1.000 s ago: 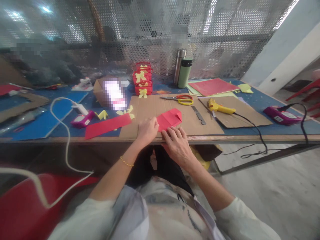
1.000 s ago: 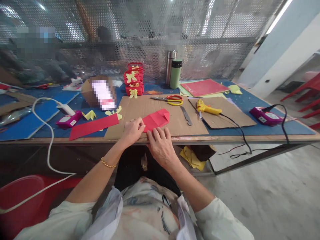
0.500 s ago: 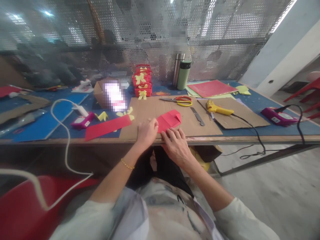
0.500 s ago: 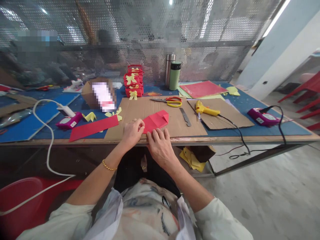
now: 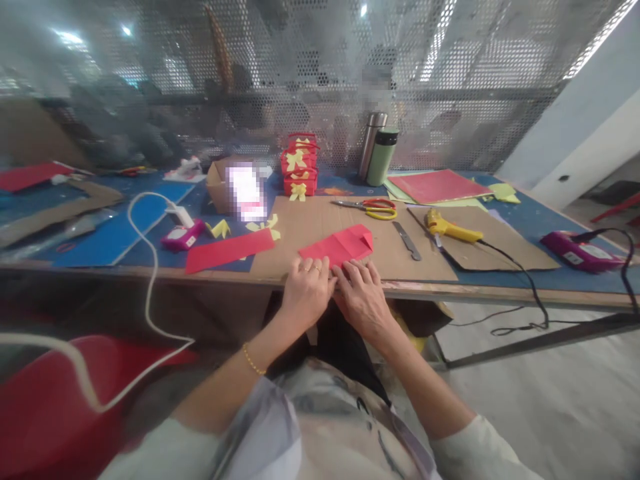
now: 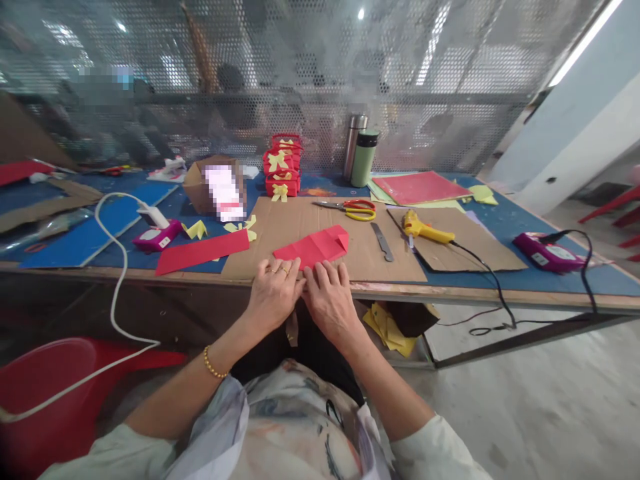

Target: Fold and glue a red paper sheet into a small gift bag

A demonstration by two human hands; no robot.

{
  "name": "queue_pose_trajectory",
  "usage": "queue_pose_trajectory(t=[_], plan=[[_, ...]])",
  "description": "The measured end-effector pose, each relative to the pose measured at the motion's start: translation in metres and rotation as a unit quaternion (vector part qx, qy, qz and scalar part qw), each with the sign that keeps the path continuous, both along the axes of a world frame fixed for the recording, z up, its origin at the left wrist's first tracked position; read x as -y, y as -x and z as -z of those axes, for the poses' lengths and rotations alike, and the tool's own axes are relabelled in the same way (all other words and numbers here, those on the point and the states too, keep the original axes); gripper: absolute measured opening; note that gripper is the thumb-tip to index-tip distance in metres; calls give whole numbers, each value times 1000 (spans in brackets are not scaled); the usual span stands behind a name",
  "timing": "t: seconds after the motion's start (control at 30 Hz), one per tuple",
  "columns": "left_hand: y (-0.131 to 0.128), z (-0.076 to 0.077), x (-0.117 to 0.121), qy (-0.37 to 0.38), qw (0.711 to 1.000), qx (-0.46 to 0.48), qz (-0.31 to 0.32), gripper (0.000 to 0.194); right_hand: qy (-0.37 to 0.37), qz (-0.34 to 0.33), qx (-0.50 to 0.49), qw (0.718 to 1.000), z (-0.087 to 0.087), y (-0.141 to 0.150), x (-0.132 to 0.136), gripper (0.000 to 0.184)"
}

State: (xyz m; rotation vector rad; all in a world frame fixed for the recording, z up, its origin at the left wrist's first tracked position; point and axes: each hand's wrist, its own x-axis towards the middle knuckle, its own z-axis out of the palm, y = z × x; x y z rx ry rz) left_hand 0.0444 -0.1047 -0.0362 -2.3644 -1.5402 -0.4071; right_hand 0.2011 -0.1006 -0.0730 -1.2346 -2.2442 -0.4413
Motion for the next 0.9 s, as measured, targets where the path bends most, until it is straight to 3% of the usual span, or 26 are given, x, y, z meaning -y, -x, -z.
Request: queue_pose_trajectory(t=[0.23, 0.47, 0.9], plan=[[0, 26, 14, -22, 999, 31, -28, 48, 4, -5, 1, 1000, 3, -2, 0, 41], [0, 27, 9, -22, 999, 7, -27, 48, 13, 7, 8, 1000, 4, 0, 0, 41], [7, 30, 8, -80, 997, 1, 7, 40, -45, -31, -6, 999, 13, -10, -5, 38]])
